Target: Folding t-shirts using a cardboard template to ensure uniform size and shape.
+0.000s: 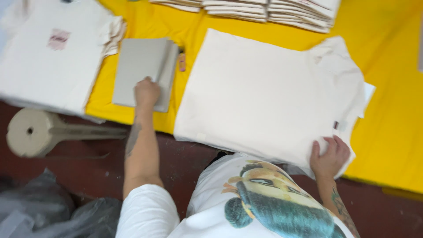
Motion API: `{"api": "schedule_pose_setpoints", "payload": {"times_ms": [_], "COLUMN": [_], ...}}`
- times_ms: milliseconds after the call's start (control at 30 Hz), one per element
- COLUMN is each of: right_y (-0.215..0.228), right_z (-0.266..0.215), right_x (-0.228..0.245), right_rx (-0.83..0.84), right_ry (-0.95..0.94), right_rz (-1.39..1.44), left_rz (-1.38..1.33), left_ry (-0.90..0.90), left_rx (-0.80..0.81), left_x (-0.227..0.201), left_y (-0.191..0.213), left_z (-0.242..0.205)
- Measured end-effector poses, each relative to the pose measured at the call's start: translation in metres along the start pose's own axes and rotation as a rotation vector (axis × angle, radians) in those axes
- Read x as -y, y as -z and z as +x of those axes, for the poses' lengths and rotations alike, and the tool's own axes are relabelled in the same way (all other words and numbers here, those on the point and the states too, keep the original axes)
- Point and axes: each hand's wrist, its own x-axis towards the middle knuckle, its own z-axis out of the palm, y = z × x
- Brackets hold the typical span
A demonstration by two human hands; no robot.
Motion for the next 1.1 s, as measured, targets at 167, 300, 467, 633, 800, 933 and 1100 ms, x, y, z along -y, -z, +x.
{"api": "schedule_pose_setpoints", "payload": {"times_ms": [167,300,467,633,800,933,1100], "right_y": [-0.005,0.027,-0.035,-0.025,0.001,-0.007,0.021], "right_z": [0.0,0.045,-0.032,-0.041,-0.021,-0.023,-0.005], "right_x": [-0.004,0.026,-0.028,-0.024,-0.046,-0.081,-0.041], "right_rx": [0.006,0.1,0.322,0.407,0.293,0.248,0.025], "right_ry": [-0.278,-0.955,-1.338,-1.258,-1.215,-1.188,-0.815], "right_rz": [0.087,1.021,1.607,1.148,1.069,0.93,0.116], "left_rz": [0.094,0.135,0.199,0.118,-0.13,-0.251,-0.245], "left_ry": [-0.537,-1.264,-1.717,-1.562,-1.231,-1.093,-1.11], "left_rx": [-0.548,-0.447,0.072,0.38,0.576,0.798,0.692], "left_x": [-0.121,-0.214,-0.241,-0.331,-0.456,-0.521,-0.554], "left_y": [0.065,-0.016,-0.114,-0.091,-0.112,-0.172,-0.225], "left_z": [-0.081,-0.15,-0.208,-0.188,-0.16,-0.159,-0.165]}}
